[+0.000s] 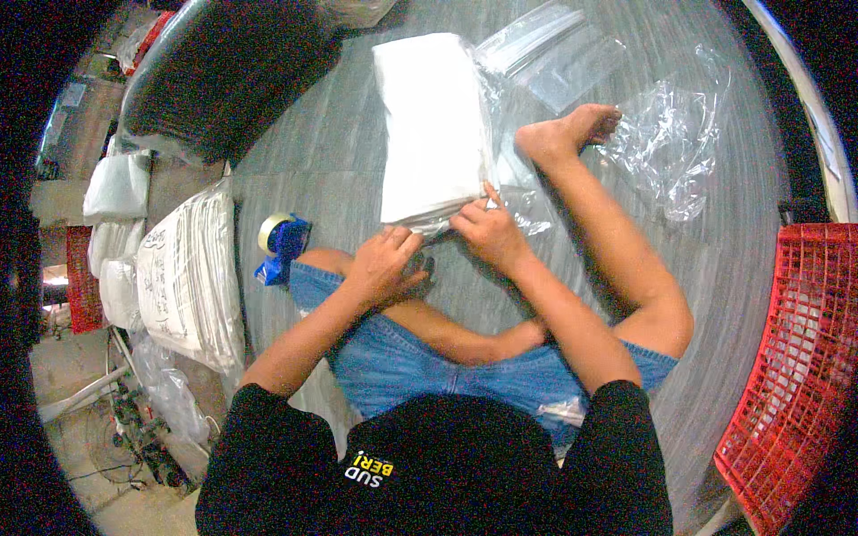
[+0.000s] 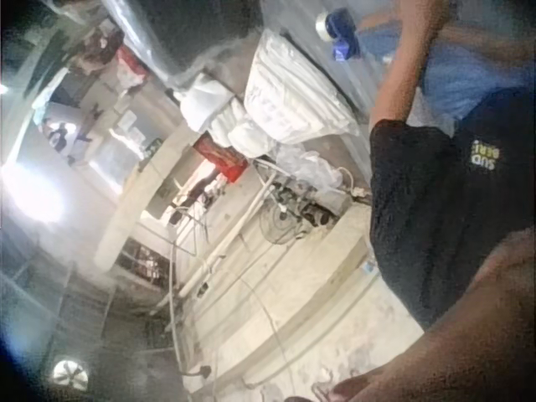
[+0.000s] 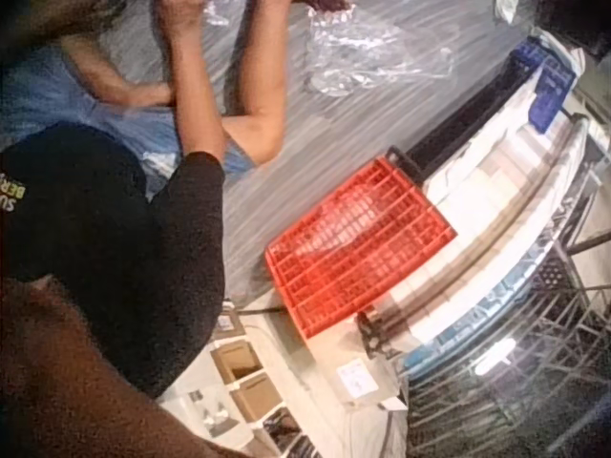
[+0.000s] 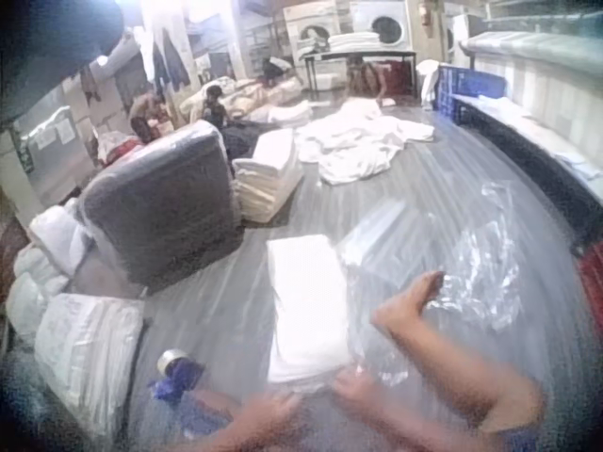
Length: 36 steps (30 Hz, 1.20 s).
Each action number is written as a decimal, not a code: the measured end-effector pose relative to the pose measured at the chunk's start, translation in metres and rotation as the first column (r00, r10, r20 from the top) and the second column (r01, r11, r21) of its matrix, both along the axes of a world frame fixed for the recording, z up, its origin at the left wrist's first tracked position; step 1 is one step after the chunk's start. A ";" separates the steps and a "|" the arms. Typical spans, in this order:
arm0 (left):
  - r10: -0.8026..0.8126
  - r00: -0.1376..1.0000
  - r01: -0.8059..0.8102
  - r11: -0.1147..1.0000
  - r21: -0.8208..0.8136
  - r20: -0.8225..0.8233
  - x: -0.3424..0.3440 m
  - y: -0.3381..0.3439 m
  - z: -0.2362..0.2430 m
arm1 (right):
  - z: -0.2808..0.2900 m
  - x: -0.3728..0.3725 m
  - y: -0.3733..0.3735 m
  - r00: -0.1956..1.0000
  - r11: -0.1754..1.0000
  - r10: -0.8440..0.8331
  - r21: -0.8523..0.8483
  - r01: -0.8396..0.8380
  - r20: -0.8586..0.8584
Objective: The person sits on the floor and folds a stack of white garments, then places them into a clear plastic bag. They seal the bag using a tape dispenser and repeatedly adjust the package to ensure it is secure.
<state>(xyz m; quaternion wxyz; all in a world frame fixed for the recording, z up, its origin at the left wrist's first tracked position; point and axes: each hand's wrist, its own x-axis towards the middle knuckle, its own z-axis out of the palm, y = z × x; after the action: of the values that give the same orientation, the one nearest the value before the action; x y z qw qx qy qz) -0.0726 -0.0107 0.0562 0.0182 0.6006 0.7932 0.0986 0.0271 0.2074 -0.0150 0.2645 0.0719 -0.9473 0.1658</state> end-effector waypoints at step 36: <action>-0.304 0.897 0.342 0.937 0.070 -0.321 -0.021 0.027 -0.056 | -0.007 0.005 0.005 0.998 0.996 0.067 0.058 -0.067 -0.002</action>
<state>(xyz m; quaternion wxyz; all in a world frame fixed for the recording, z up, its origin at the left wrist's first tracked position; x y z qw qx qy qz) -0.0940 0.0164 0.0000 -0.1259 0.7320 0.6677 0.0497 0.0324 0.2123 -0.0222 0.2583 0.1114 -0.9483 0.1469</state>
